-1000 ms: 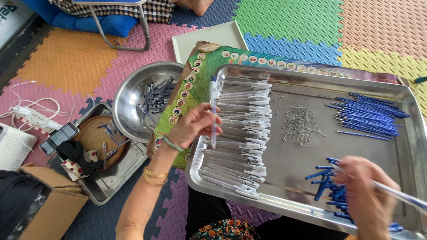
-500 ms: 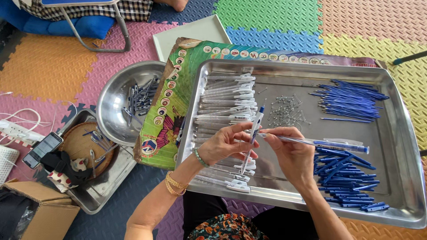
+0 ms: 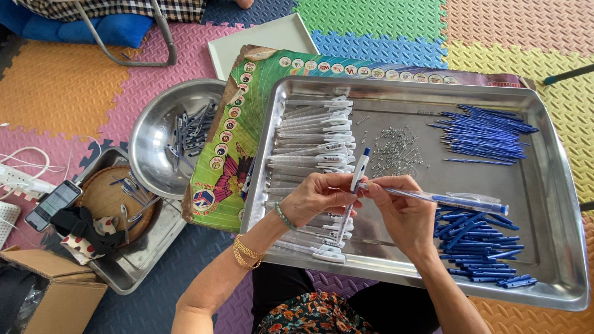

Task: The person assembles ballpoint pens by inserting blue ink refills into clear plastic barrels and screwing on white caps. The person handles the components by hand, picking them from a metal tray and placing the finished pens into a metal bowl.

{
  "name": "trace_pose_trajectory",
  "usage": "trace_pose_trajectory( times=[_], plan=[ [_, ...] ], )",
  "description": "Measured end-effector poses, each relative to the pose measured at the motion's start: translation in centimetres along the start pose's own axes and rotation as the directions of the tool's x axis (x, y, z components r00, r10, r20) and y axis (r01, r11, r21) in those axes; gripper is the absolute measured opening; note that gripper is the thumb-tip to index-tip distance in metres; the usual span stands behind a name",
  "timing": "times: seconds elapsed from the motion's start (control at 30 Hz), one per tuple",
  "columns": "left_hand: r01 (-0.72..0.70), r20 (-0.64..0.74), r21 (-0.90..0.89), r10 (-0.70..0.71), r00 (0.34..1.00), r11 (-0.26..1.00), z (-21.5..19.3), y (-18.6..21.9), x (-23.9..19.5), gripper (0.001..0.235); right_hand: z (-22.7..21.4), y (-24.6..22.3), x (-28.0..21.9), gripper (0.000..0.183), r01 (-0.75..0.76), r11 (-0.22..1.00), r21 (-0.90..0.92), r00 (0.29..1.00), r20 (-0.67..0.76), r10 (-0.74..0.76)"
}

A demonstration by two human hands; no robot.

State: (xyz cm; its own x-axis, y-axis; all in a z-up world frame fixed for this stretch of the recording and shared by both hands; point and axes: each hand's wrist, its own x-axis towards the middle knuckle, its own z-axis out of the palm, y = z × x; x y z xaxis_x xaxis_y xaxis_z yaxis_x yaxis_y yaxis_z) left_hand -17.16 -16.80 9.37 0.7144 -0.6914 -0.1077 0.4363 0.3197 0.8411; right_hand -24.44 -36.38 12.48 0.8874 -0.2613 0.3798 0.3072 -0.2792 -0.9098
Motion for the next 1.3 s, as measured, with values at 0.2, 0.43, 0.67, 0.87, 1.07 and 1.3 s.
trace_pose_trajectory(
  times=[0.2,0.43,0.67,0.87,1.07,1.3],
  plan=[
    [0.011,0.009,-0.018,-0.011,1.0,1.0,0.0,-0.3,0.1,0.053,0.1,0.3,-0.1,0.005,0.041,0.998,-0.05,0.999,-0.013,-0.042],
    [-0.001,-0.037,0.01,0.001,0.999,1.0,-0.7,-2.1,0.6,0.057,0.0,0.8,0.4,0.009,0.138,0.974,-0.181,0.99,0.029,-0.135],
    [0.01,-0.031,0.068,-0.008,0.999,0.998,-1.3,-3.7,1.3,0.057,-1.5,1.8,-0.1,0.013,0.495,0.813,-0.308,0.868,0.209,-0.45],
    [0.026,0.106,0.091,-0.036,0.994,0.995,-0.5,-0.8,0.1,0.067,-4.1,-2.4,2.9,0.047,-0.132,0.973,-0.19,0.989,0.043,0.142],
    [0.045,0.251,0.092,-0.067,0.966,0.995,0.4,-0.4,0.8,0.077,-4.2,2.2,3.6,0.023,-0.184,0.968,0.168,0.959,0.248,0.139],
    [0.179,0.38,0.035,-0.179,0.908,0.983,1.3,-1.6,-0.2,0.099,-5.5,5.1,5.0,0.033,-0.313,0.928,0.202,0.949,0.113,0.295]
  ],
)
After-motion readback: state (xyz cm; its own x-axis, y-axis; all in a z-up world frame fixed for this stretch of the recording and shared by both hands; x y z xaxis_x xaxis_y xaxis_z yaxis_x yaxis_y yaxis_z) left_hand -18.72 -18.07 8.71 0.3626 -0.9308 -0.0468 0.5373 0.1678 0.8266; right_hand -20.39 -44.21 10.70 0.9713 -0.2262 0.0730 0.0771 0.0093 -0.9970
